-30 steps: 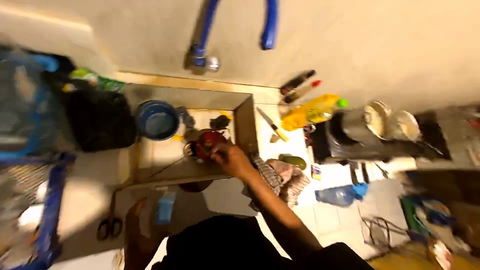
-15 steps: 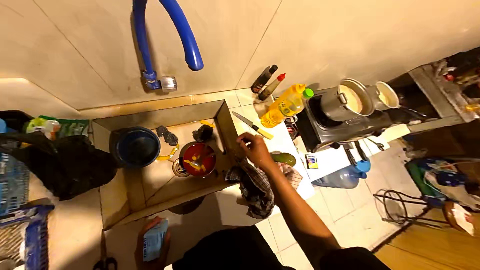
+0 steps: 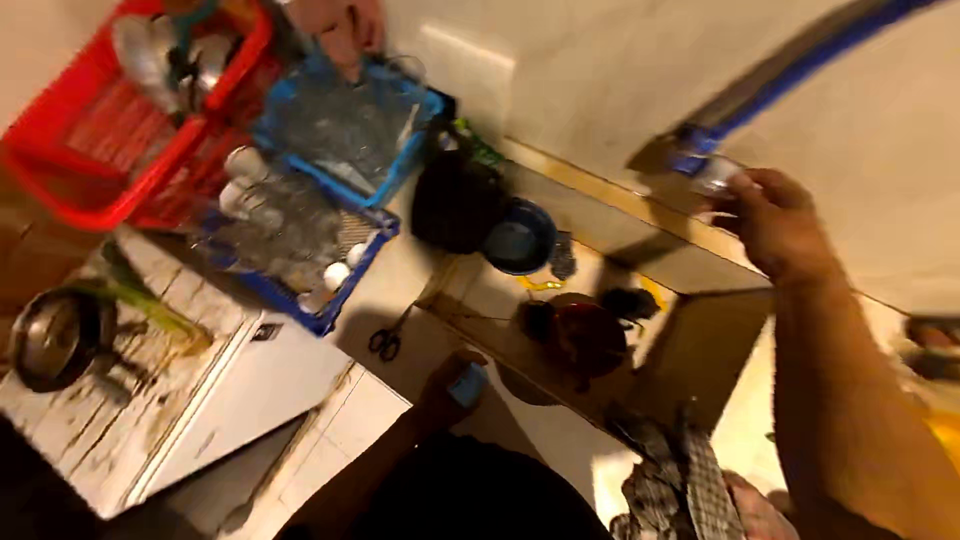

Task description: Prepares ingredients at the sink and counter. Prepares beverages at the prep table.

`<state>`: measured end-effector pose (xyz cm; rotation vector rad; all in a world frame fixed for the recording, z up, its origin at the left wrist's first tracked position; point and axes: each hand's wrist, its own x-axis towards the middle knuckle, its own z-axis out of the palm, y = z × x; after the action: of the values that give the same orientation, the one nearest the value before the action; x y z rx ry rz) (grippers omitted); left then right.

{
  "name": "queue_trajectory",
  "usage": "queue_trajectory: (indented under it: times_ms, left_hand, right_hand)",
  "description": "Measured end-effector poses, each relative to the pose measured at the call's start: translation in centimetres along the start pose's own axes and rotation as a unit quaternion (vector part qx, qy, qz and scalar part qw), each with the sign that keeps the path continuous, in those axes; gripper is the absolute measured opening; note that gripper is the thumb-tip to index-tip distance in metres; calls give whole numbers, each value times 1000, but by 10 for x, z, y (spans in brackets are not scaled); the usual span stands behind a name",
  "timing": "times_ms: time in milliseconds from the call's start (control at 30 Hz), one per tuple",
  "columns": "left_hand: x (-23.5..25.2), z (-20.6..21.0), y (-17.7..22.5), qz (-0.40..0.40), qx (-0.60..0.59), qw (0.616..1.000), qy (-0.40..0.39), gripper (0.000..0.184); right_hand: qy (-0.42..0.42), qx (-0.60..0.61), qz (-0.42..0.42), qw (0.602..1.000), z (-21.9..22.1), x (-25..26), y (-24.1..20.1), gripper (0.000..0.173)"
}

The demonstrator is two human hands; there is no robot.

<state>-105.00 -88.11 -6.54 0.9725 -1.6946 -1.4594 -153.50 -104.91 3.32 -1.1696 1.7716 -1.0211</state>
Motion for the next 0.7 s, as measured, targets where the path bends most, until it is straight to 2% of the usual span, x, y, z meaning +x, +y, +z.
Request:
queue_trajectory:
  times_ms: [67, 133, 267, 367, 467, 500, 600, 700]
  left_hand:
    - [0, 1, -3, 5, 3, 1000, 10, 51]
    - [-1, 1, -5, 7, 11, 1000, 10, 49]
    - [-3, -3, -4, -4, 22, 1000, -6, 49]
    - [-2, -5, -2, -11, 17, 1000, -18, 51]
    - [0, -6, -6, 9, 22, 1000, -17, 52]
    - [0, -5, -7, 14, 25, 999, -14, 52]
    - [1, -5, -7, 19, 30, 999, -19, 51]
    - [2, -6, -7, 11, 26, 999, -24, 51]
  right_hand:
    - [-11, -51, -51, 997, -6, 0, 1, 47]
    - [-8, -153, -99, 983, -4, 3, -7, 56]
    - [60, -302, -86, 947, 25, -12, -39, 57]
    - [103, -256, -45, 960, 38, -52, -35, 60]
    - [60, -129, 43, 989, 54, -108, -2, 31]
    - [36, -70, 85, 993, 60, -121, 12, 27]
    - [12, 26, 173, 984, 75, -143, 34, 30]
    - [10, 28, 181, 983, 84, -146, 37, 34]
